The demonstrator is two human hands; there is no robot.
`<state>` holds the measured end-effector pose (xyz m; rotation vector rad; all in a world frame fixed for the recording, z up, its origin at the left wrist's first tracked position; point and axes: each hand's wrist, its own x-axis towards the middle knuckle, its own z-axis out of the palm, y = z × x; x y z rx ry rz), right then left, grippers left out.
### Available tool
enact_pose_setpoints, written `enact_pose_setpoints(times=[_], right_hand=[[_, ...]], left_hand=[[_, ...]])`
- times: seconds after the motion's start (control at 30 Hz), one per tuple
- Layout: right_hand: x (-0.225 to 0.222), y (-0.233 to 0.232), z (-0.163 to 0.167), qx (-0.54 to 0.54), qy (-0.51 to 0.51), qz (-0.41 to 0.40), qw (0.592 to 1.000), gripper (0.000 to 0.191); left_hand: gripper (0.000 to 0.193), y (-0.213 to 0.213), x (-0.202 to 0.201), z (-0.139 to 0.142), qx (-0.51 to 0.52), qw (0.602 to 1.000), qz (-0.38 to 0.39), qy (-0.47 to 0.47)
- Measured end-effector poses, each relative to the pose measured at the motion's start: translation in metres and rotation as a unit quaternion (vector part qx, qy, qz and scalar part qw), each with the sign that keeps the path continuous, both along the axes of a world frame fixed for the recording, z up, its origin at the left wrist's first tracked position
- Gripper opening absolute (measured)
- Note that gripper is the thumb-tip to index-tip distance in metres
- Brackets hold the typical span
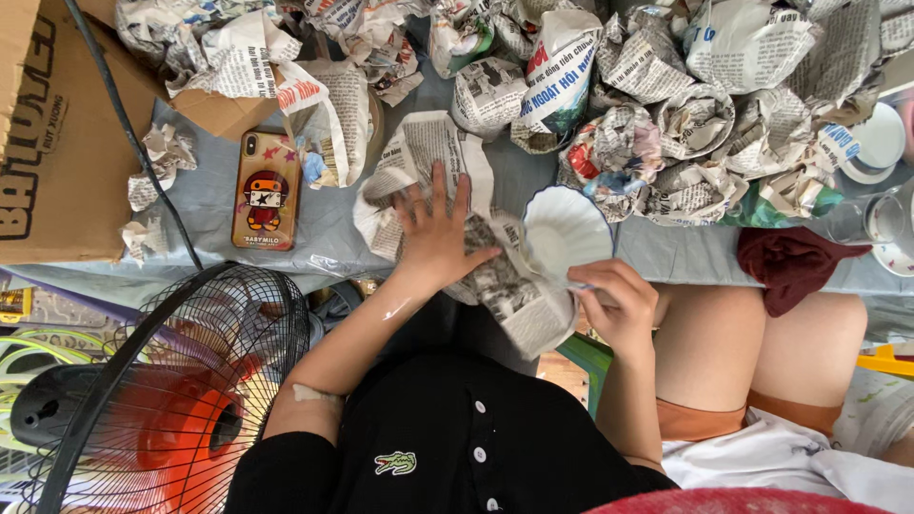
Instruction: The person crumples sheets of newspaper into balls by hand and presses the paper balls into small ceramic bowls to pack them, then places the packed bowls on a shelf. They repeat this for several bowls, taking new newspaper sheets from a pile on the table.
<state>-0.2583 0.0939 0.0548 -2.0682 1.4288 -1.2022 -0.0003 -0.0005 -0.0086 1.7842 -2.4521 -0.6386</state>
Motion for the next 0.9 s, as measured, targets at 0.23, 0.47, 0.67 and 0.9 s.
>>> enact_pose_setpoints(times=[0.23,0.47,0.67,0.9], right_hand=[[0.024,-0.001,-0.014,-0.001,-0.062,0.041,0.997,0.028],[0.062,-0.035,-0.060,0.106,-0.072,0.075,0.989,0.026],[0.055,-0.049,-0.036,-0.019,0.089,0.074,0.993,0.028],[0.082,-0.050,-0.026,-0.007,0.117,0.031,0.993,0.027]], left_hand=[[0.116,-0.006,-0.047,-0.033,-0.114,0.991,0.071,0.019],[0.126,0.008,0.028,-0.016,-0.065,0.986,0.016,0.156],[0.120,0.017,0.064,0.013,-0.050,0.992,0.057,0.105],[0.118,0.011,0.052,0.043,-0.084,0.951,-0.019,0.298]])
